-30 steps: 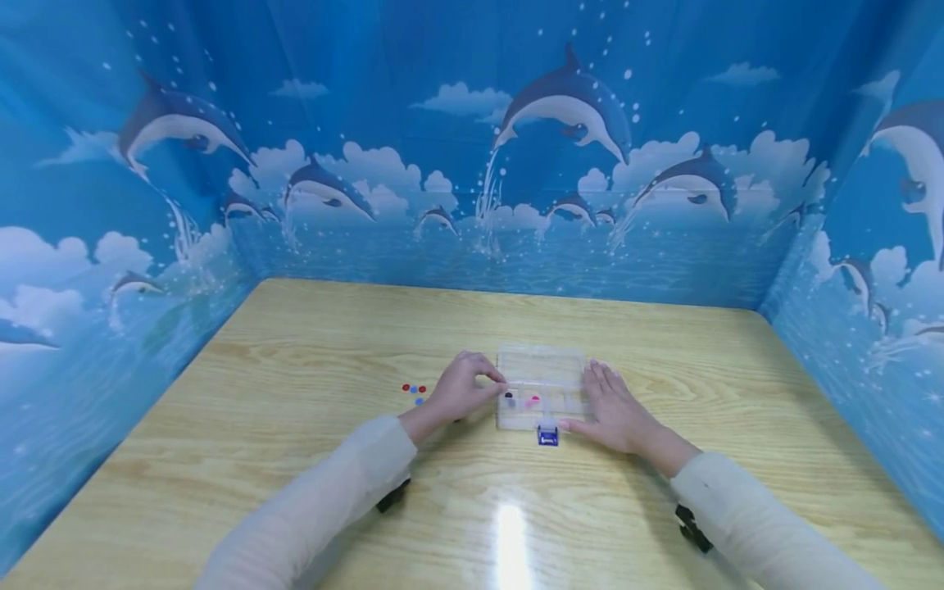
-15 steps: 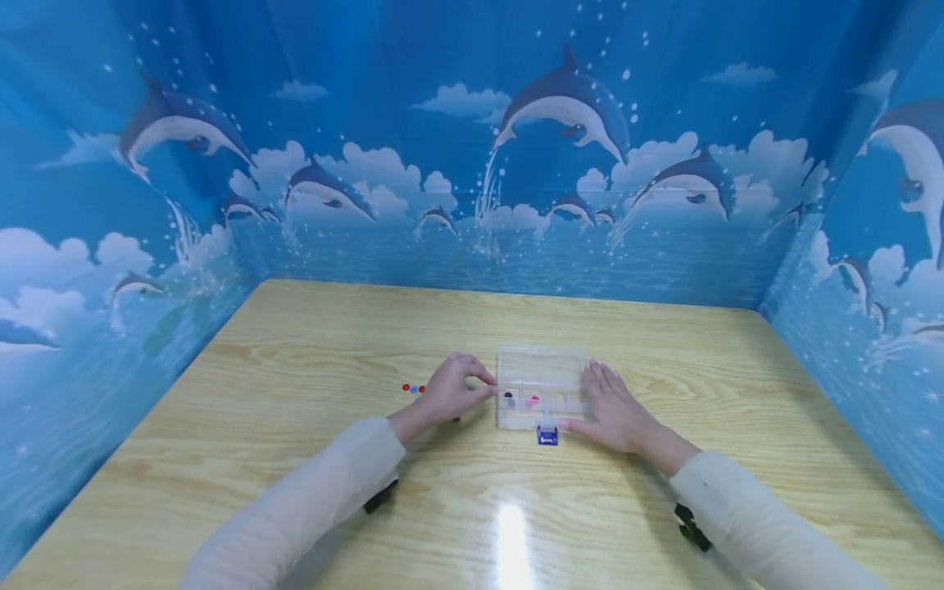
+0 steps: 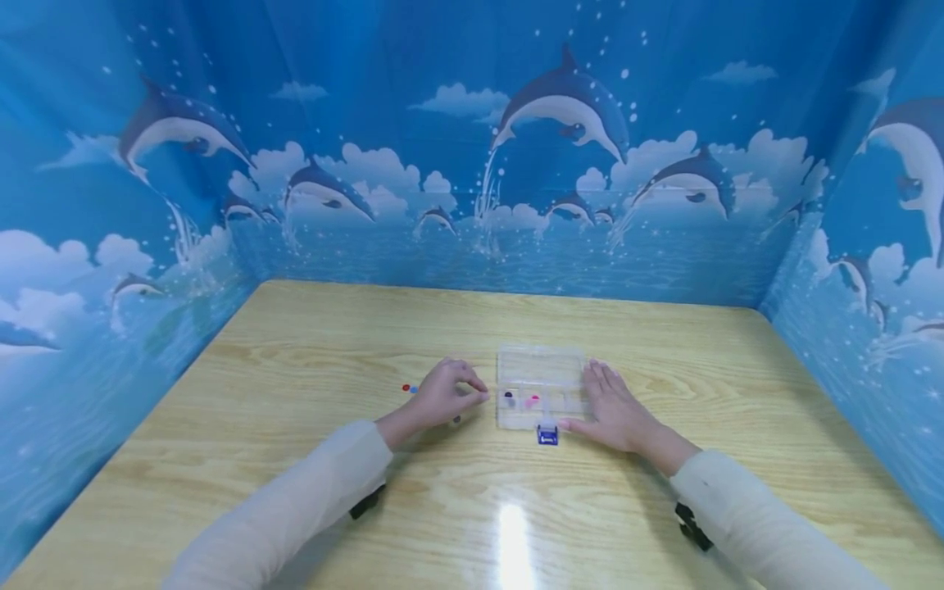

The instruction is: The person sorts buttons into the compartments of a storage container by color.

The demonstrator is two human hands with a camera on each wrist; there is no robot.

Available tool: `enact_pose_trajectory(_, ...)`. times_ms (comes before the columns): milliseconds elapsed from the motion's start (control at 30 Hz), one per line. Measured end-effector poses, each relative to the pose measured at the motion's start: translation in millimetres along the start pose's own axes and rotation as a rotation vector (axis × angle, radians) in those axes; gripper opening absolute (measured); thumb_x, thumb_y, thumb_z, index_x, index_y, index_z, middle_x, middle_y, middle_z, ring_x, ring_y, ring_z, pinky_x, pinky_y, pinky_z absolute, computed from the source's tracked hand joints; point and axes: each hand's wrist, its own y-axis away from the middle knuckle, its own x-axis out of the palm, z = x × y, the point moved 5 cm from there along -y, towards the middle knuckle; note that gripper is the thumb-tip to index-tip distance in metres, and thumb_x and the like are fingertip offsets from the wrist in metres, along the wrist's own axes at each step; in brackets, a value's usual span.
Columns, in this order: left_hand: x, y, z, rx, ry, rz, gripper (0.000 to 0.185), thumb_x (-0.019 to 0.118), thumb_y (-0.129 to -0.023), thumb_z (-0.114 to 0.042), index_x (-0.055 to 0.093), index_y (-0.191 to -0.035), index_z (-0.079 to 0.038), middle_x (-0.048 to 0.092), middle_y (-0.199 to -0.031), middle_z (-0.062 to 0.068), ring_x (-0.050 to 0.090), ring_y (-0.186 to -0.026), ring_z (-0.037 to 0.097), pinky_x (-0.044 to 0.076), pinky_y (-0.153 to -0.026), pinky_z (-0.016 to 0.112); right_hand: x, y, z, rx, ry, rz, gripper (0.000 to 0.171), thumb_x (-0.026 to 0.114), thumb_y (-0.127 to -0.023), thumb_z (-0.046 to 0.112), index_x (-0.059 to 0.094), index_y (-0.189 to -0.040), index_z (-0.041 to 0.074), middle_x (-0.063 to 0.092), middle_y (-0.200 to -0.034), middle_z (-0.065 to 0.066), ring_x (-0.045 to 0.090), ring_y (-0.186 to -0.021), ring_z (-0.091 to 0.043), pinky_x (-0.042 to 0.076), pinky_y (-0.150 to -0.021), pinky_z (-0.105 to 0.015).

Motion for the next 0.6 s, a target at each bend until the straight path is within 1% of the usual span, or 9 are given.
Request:
enact_pose_trajectory(100,-0.7,1.8,2.4,0.032,-0.004,0.01,0.011,0.071,-0.08,-0.014,0.072,-0.085,-0.005,0.069,-0.089,0.008,0.061,-0.094,0.024,0.027,-0.109,0.053,0,0,0,-0.001,0.0,-0.002,0.1,0.048,-0.085,0.062,0.014,-0.141,-0.014,0.011,-0.149,-0.032,0.01,-0.139,-0.046,0.01,-0.113,-0.053)
enact_pose_trajectory(167,-1.3,2.9,4.3,0.042,-0.004,0.015,0.011,0.071,-0.08,-0.015,0.072,-0.085,-0.005,0.069,-0.09,0.008,0.061,-0.094,0.025,0.024,-0.109,0.055,0,0,0,-0.003,0.002,-0.003,0.1,0.048,-0.085,0.062,0.014,-0.141,-0.014,0.011,-0.149,-0.033,0.011,-0.139,-0.046,0.011,-0.113,-0.053)
enact_pose_trajectory(267,-2.8,4.2,6.6,0.062,-0.014,0.016,0.011,0.071,-0.079,-0.015,0.072,-0.085,-0.005,0.069,-0.088,0.007,0.062,-0.091,0.022,0.035,-0.104,0.048,0,0,0,-0.003,0.0,-0.002,0.1,0.048,-0.085,0.061,0.014,-0.141,-0.014,0.011,-0.149,-0.033,0.011,-0.139,-0.046,0.011,-0.113,-0.054)
enact_pose_trajectory(367,-4.8,6.4,8.3,0.069,-0.024,0.025,0.012,0.072,-0.079,-0.015,0.072,-0.085,-0.005,0.069,-0.087,0.006,0.06,-0.088,0.02,0.042,-0.092,0.039,1,-1,0,-0.003,-0.002,-0.001,0.099,0.049,-0.085,0.061,0.014,-0.141,-0.014,0.011,-0.149,-0.033,0.01,-0.139,-0.046,0.01,-0.113,-0.054)
enact_pose_trajectory(400,-5.8,7.5,8.6,0.065,-0.028,0.031,0.013,0.072,-0.079,-0.016,0.072,-0.086,-0.006,0.069,-0.087,0.005,0.059,-0.088,0.019,0.043,-0.088,0.036,1,-1,0,-0.004,-0.003,-0.001,0.099,0.049,-0.085,0.061,0.014,-0.141,-0.014,0.011,-0.149,-0.033,0.01,-0.139,-0.046,0.01,-0.113,-0.054)
enact_pose_trajectory(467,-7.2,9.4,9.6,0.058,-0.03,0.044,0.013,0.072,-0.079,-0.017,0.073,-0.086,-0.006,0.069,-0.087,0.004,0.057,-0.088,0.018,0.043,-0.086,0.034,1,-1,0,-0.005,-0.001,-0.003,0.099,0.049,-0.085,0.061,0.015,-0.141,-0.014,0.011,-0.149,-0.033,0.011,-0.139,-0.046,0.01,-0.113,-0.054)
enact_pose_trajectory(600,-9.2,12.5,11.2,0.072,-0.045,0.064,0.011,0.073,-0.078,-0.017,0.073,-0.085,-0.008,0.068,-0.085,0.003,0.056,-0.087,0.018,0.042,-0.083,0.031,1,-1,0,-0.008,0.002,-0.004,0.099,0.049,-0.085,0.06,0.015,-0.141,-0.014,0.011,-0.149,-0.033,0.011,-0.138,-0.047,0.011,-0.113,-0.054)
